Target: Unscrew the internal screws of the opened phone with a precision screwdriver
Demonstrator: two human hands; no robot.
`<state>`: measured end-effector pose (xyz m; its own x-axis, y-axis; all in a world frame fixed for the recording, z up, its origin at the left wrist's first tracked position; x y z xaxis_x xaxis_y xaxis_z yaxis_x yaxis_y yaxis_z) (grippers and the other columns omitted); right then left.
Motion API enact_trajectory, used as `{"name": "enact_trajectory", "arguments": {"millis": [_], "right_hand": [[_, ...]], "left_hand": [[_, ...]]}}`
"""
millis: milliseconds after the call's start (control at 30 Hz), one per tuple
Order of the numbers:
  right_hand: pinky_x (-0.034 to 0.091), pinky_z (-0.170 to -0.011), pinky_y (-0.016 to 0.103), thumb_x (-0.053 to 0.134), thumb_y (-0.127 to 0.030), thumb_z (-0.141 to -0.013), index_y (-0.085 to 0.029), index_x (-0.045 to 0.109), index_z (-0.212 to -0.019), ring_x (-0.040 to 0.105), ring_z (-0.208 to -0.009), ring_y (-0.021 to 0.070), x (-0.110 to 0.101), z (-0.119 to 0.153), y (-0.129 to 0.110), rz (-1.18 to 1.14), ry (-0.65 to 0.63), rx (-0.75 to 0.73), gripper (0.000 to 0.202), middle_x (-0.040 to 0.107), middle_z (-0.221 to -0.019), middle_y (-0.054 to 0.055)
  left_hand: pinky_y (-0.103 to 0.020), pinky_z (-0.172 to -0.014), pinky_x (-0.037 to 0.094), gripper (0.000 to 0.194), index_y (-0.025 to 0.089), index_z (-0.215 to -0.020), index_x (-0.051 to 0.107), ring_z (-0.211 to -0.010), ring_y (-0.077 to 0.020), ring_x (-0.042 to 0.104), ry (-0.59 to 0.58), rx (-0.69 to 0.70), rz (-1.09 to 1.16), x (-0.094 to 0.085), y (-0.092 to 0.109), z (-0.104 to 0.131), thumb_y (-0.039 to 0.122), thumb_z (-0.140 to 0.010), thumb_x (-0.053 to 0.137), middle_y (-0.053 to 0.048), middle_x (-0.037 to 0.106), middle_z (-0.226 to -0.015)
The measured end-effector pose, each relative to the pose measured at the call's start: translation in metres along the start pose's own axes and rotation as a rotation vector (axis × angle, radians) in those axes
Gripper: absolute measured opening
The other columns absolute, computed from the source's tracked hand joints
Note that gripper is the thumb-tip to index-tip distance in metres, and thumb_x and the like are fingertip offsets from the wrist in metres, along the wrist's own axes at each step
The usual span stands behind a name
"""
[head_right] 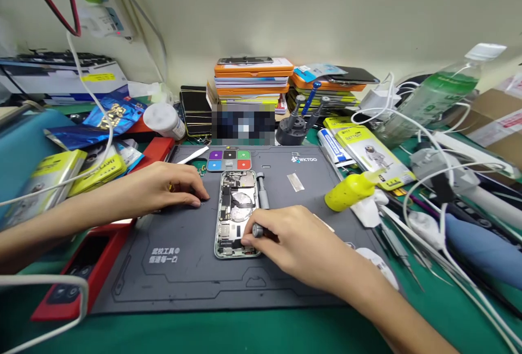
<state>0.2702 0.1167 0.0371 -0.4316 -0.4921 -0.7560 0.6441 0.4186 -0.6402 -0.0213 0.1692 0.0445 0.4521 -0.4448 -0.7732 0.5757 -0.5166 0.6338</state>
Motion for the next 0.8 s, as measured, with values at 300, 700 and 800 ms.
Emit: {"name": "enact_trajectory", "arguments": {"millis": [300, 700, 800], "right_hand": [[0.043, -0.072, 0.025, 0.067, -0.034, -0.107, -0.026, 0.076, -0.099, 0.073, -0.08, 0.0155, 0.002, 0.002, -0.001, 0.035, 0.0, -0.045, 0.015, 0.084, -0.095, -0.002], [0.047, -0.075, 0.026, 0.064, -0.029, -0.106, -0.024, 0.077, -0.097, 0.075, -0.086, 0.0201, -0.002, 0.0, -0.013, -0.01, 0.017, 0.11, 0.016, 0.082, -0.094, 0.002], [0.047, -0.075, 0.026, 0.064, -0.029, -0.106, -0.023, 0.077, -0.095, 0.075, -0.085, 0.0201, -0.003, -0.001, -0.014, -0.02, 0.006, 0.129, 0.018, 0.082, -0.091, 0.002]], "left_hand": [[-0.029, -0.064, 0.047, 0.019, 0.02, -0.103, 0.08, -0.078, -0.0183, 0.075, 0.082, 0.228, -0.52, 0.014, 0.02, 0.008, 0.011, -0.105, 0.063, 0.0, 0.079, -0.1], [-0.035, -0.054, 0.055, 0.043, 0.015, -0.092, 0.072, -0.07, -0.0291, 0.075, -0.099, -0.072, -0.912, 0.04, 0.063, 0.016, -0.018, -0.076, 0.051, -0.009, 0.075, -0.092], [-0.034, -0.055, 0.057, 0.044, 0.016, -0.089, 0.071, -0.069, -0.0288, 0.074, -0.124, -0.077, -1.02, 0.045, 0.069, 0.016, -0.019, -0.074, 0.048, -0.009, 0.072, -0.087]]}}
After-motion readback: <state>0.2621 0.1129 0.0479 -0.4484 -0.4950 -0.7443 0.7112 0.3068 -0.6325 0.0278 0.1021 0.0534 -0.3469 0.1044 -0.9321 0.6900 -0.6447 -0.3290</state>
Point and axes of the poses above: each hand's wrist, its own z-axis away from the middle knuckle, its own x-axis out of the palm, y = z × x, the point moved 2 cm from there along -z, towards the middle knuckle
